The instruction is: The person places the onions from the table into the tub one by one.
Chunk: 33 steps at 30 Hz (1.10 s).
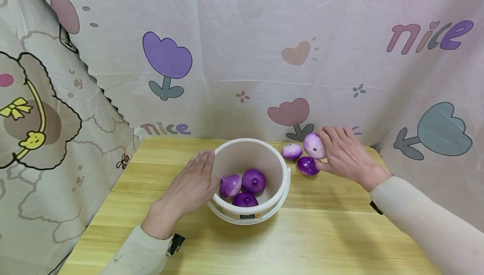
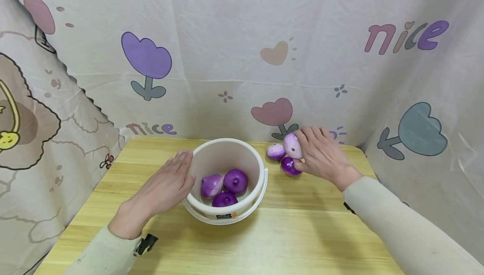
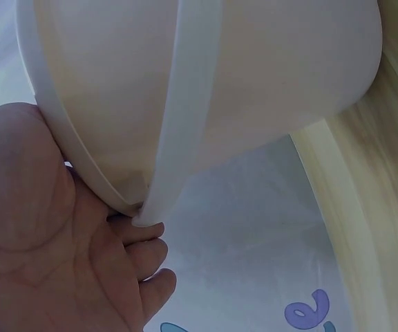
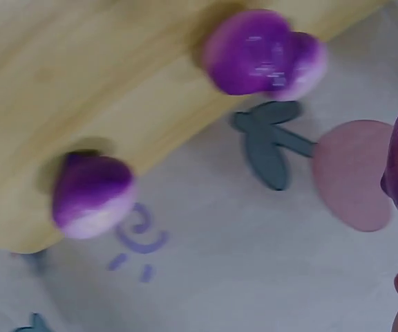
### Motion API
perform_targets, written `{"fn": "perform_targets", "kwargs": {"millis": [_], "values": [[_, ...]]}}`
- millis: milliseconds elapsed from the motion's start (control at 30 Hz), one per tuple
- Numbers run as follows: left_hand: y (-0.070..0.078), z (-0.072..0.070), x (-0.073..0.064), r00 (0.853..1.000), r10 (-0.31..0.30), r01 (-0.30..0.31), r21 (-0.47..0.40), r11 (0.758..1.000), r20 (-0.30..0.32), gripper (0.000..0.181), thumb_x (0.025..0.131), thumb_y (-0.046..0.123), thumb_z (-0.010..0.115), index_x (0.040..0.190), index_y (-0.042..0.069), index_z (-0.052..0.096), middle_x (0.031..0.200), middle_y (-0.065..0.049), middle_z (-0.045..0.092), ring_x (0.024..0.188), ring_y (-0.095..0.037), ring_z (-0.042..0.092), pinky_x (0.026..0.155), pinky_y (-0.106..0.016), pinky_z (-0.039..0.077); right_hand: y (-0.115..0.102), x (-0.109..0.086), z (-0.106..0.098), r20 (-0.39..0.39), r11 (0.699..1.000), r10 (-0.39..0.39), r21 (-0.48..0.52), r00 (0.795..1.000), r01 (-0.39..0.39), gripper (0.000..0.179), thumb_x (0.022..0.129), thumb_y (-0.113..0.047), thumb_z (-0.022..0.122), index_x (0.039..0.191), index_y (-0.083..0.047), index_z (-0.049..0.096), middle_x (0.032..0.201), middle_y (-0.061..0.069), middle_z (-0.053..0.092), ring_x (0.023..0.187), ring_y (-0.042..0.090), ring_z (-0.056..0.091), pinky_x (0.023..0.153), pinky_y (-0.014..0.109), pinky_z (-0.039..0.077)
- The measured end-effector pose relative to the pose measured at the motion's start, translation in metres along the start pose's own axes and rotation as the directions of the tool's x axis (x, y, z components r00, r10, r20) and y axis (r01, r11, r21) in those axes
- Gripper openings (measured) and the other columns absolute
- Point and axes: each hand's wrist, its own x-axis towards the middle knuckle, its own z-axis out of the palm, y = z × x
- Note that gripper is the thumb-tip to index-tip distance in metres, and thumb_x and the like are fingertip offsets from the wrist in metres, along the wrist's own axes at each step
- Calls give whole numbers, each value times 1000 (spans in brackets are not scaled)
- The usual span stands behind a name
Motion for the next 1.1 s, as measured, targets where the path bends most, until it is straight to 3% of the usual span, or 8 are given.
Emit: {"fn": "perform_targets", "kwargs": {"millis": [200, 333, 467, 600, 733, 833, 1100], "values": [[0, 0, 0, 1000, 0, 0, -6, 1000, -2, 71, 110, 37, 40, 163, -8, 24, 171, -26, 24, 160, -42, 22, 132, -57, 21, -12, 31, -17, -72, 999, -40, 0, 997, 40, 80, 80, -53, 65, 133, 5, 49, 118, 24, 54, 99, 43, 52, 82, 52, 46], [1, 0, 0, 1000, 4, -4, -10, 1000, -4, 71, 110, 37, 40, 163, -8, 24, 171, -26, 24, 160, -43, 23, 132, -58, 22, -21, 51, -25, -159, 998, -66, 0, 985, 66, 74, 82, -50, 58, 131, 5, 48, 120, 26, 54, 97, 43, 51, 81, 52, 46], [1, 0, 0, 1000, 7, -7, -15, 1000, -7, 71, 110, 36, 40, 163, -9, 24, 170, -27, 25, 159, -44, 24, 132, -58, 22, -32, 70, -31, -226, 996, -81, 12, 971, 86, 76, 93, -63, 50, 129, 4, 49, 122, 26, 54, 99, 43, 51, 81, 53, 47], [0, 0, 0, 1000, 8, -8, -21, 1000, -7, 71, 110, 36, 41, 163, -9, 24, 170, -27, 25, 159, -44, 24, 132, -58, 22, -46, 85, -36, -255, 993, -94, 40, 962, 108, 75, 93, -61, 54, 130, 4, 49, 123, 26, 54, 103, 44, 51, 82, 54, 46], [0, 1, 0, 1000, 11, -11, -24, 1000, -7, 71, 110, 36, 41, 163, -9, 24, 170, -27, 25, 159, -44, 24, 132, -58, 22, -62, 97, -36, -263, 989, -122, 46, 957, 139, 69, 83, -46, 64, 130, 3, 49, 122, 23, 55, 105, 43, 53, 86, 53, 47], [-1, 1, 0, 1000, 11, -11, -28, 1000, -5, 72, 110, 37, 41, 163, -9, 24, 170, -27, 25, 160, -43, 23, 132, -58, 22, -74, 103, -35, -255, 986, -148, 33, 956, 161, 72, 79, -46, 70, 130, 1, 49, 121, 22, 56, 104, 41, 54, 88, 51, 48], [-1, 2, 0, 1000, 9, -10, -31, 999, -9, 71, 111, 37, 40, 163, -8, 24, 171, -26, 25, 160, -43, 24, 132, -57, 21, -97, 108, -28, -187, 981, -191, 8, 964, 196, 72, 80, -46, 72, 132, -2, 49, 121, 17, 58, 104, 37, 56, 89, 48, 49]]}}
